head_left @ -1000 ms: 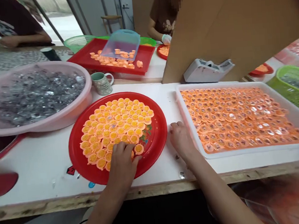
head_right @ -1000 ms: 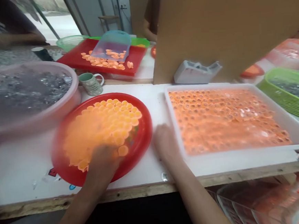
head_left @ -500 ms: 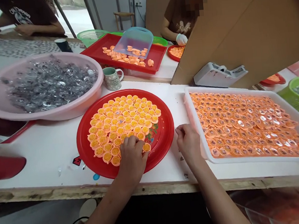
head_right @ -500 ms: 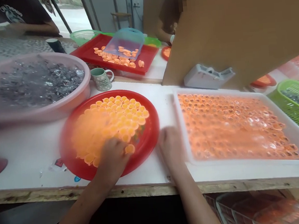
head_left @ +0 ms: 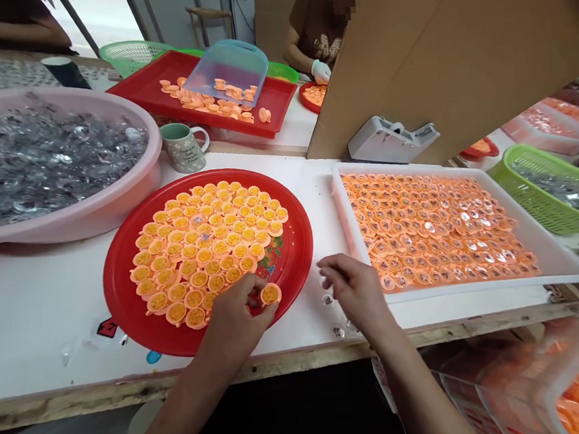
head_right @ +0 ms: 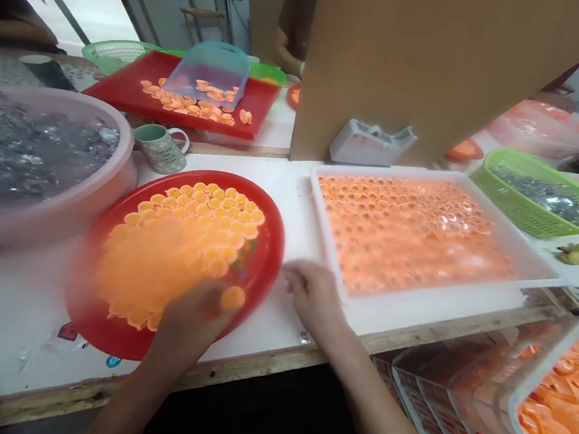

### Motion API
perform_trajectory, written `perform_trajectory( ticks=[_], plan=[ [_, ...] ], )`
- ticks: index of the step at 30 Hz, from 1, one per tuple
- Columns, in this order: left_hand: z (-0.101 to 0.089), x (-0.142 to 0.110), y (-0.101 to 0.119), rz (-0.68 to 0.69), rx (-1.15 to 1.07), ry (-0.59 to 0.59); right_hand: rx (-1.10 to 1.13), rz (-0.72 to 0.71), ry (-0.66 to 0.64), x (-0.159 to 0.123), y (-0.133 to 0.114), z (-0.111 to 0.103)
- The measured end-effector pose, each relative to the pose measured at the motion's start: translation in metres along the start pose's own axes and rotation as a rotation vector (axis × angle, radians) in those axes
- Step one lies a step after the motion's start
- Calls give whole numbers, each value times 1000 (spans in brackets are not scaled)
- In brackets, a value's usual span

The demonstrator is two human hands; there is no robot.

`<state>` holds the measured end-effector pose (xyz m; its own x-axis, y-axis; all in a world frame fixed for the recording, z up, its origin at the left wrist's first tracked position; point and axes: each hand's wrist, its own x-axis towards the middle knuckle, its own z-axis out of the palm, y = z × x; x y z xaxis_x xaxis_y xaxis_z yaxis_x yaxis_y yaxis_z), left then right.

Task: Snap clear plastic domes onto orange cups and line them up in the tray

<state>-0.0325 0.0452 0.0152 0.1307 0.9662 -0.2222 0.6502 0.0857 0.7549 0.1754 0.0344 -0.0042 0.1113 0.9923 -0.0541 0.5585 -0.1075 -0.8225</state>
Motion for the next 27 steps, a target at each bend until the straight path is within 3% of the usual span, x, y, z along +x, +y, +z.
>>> perform_trajectory(
  ticks=[4, 7, 10, 13, 15, 19, 22, 27],
  plan=[
    [0, 4, -5, -62, -137, 30, -344, -67, -21, -24, 25, -14],
    [1, 8, -9, -45, -167, 52, -474, -164, -97, -39, 33, -3],
    [0, 7, -8, -55, -219, 2, -494, -226, -105, -43, 38, 8],
    [-2, 2, -6, -141, -391, -33, -303, -151, -78, -41, 41, 12],
    [-3, -1, -5, -210, -524, -31, -40, 16, -92, -39, 38, 12],
    [-5, -4, -6, -298, -702, -57, 575, 304, -237, -39, 20, 9],
    [-8, -4, -7, -337, -833, -105, 809, 347, -273, -41, 8, 7],
    [-8, -4, -4, -402, -1056, -161, 937, 371, -313, -44, 4, 7]
  ],
)
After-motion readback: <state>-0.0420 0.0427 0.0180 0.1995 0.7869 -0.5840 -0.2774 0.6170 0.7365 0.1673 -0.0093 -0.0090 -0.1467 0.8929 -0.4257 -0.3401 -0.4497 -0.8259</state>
